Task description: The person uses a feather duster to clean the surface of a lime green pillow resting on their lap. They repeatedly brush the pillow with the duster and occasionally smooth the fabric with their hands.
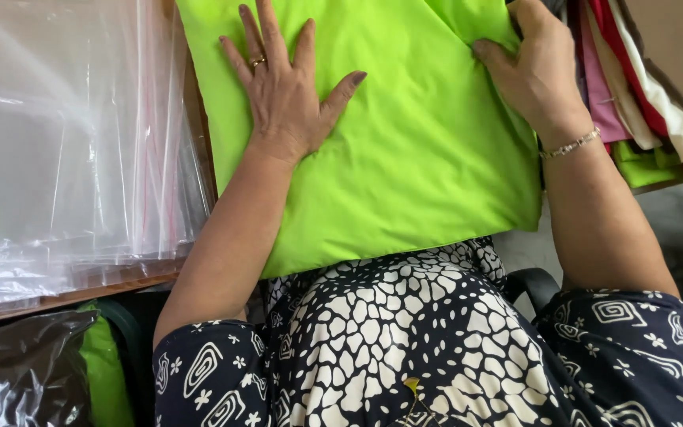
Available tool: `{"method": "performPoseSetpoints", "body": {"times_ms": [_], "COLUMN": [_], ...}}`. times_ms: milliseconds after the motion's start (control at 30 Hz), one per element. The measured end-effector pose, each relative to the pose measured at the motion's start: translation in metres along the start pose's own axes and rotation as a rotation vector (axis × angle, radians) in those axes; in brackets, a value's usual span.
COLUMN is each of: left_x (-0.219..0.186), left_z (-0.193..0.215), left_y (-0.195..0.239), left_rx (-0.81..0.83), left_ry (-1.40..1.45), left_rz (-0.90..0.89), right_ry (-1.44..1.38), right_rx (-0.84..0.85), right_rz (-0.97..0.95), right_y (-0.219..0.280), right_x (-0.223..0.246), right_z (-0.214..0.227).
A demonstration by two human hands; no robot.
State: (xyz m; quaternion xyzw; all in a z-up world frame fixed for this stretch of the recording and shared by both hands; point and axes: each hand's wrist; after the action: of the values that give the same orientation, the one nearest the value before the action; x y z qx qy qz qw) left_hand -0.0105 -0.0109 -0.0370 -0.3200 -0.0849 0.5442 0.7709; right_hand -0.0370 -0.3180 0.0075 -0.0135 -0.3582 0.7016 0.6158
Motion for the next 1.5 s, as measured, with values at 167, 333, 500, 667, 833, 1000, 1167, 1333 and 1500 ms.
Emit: {"method": "performPoseSetpoints", "body": {"times_ms": [167,333,500,667,833,1000,1167,1333,1500], "left_x": [-0.031,-0.052,-0.085,-0.097,-0.088,-0.078,-0.047,-0.010,0.004], "left_z": [0.041,0.045,0.076,0.050,0.035,0.054,0.062,0.064,0.067], "left_y": [-0.020,-0.025,-0.030,-0.005,-0.003,-0.008,-0.005,0.009,0.029], "left_rx": [0.202,0.076,0.347,0.253,0.639,0.727,0.707,0.614,0.440], "left_ry": [0.034,0.107,0.079,0.178,0.068,-0.059,-0.089,-0.165,-0.108], "left_rz": [0.001,-0.120,-0.119,-0.188,-0.098,-0.088,0.013,0.175,0.338], "right_ry": [0.112,0.565,0.362,0.247,0.158,0.214,0.192,0.182,0.185], "right_rx": [-0.260,-0.277,0.207,0.312,0.364,0.418,0.381,0.405,0.360], "right_rz": [0.280,0.210,-0.106,0.126,0.211,0.175,0.208,0.161,0.160], "right_y": [0.029,0.035,0.034,0.056,0.051,0.051,0.055,0.053,0.056], "right_x": [0.019,0.001,0.084,0.092,0.092,0.094,0.084,0.088,0.082], "right_z": [0.054,0.068,0.059,-0.001,-0.029,-0.024,-0.025,-0.023,-0.026]}}
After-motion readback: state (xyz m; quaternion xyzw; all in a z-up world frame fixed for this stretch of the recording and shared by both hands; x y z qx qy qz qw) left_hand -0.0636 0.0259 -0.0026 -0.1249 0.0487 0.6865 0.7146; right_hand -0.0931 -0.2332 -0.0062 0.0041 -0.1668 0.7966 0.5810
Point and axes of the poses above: each hand's wrist, its own y-axis away from the middle knuckle, its own z-axis out of the back of the hand, x = y × z, and after that the axes turned 12 degrees about -x, right-handed
